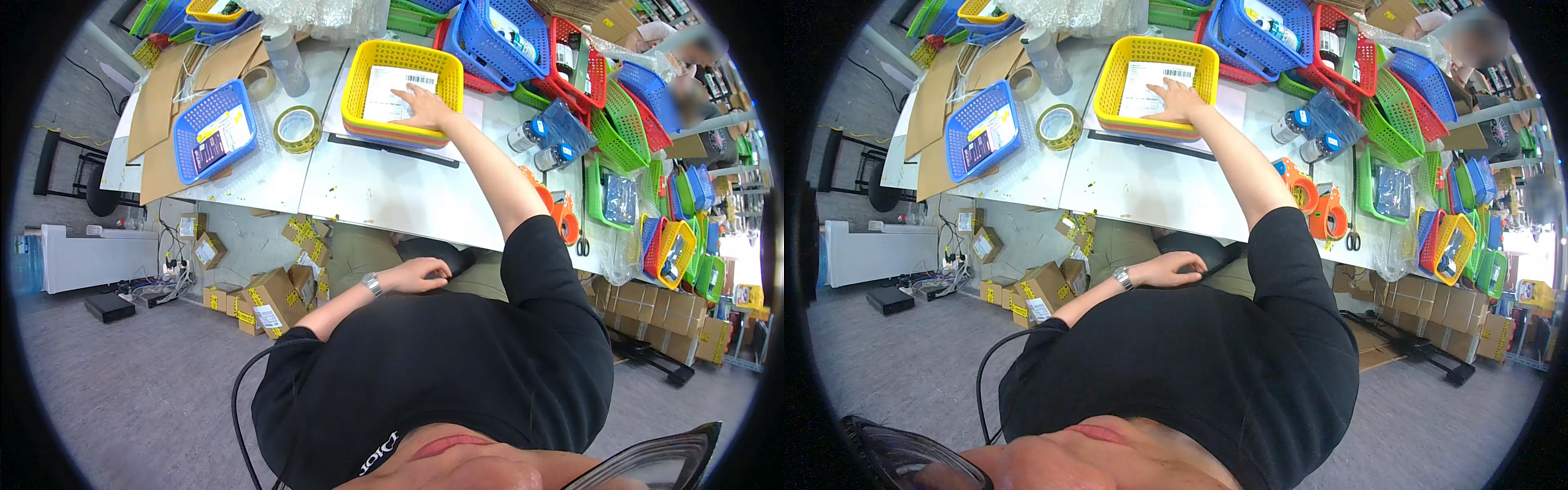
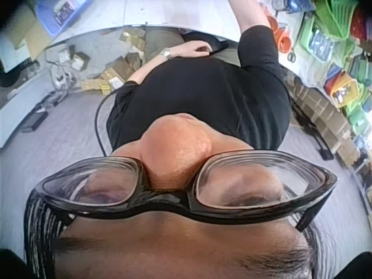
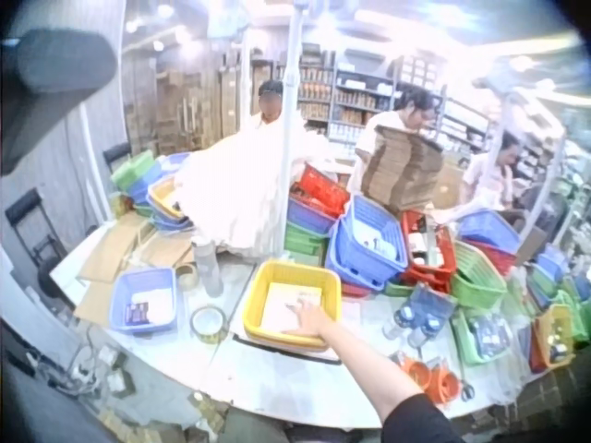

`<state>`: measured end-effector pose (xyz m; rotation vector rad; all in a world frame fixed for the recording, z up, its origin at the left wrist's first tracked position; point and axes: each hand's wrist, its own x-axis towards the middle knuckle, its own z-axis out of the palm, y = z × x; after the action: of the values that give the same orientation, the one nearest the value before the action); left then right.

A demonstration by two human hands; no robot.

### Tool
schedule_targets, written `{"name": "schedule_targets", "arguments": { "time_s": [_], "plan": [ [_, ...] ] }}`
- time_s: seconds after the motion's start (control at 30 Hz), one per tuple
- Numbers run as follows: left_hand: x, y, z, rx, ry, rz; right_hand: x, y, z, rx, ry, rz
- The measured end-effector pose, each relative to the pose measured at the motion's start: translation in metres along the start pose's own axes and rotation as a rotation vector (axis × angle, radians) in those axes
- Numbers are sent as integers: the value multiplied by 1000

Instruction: The person affixes a shipping label to a small cardboard box and seals it with tape. They then wrap two cylindrical items in bubble wrap, secure the bundle with tape, and place it into a larger box, which is also taped shut.

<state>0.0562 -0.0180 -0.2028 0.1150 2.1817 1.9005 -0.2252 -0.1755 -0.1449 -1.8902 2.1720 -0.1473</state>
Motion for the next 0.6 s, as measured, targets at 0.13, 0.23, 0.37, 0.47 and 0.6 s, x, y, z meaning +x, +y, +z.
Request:
{"name": "schedule_targets", "arguments": {
  "time_s": [0.13,0.23,0.37,0.47,0.6],
  "plan": [
    [-40,-16,-13,-153,330,-94,-6,-13,-27,355,-119,-21],
    [-67,-23,-27,-237,478,-161,-31,-25,-30,487,-187,-121],
    [-77,-55,-24,-321,710,-111,-52,-47,-26,168,-135,-122],
    [-67,-58,-20,-89,755,-74,-52,-38,-11,152,-41,-100],
    [-62,-57,-14,75,726,-75,-60,-48,-21,192,58,-96]
  ]
}}
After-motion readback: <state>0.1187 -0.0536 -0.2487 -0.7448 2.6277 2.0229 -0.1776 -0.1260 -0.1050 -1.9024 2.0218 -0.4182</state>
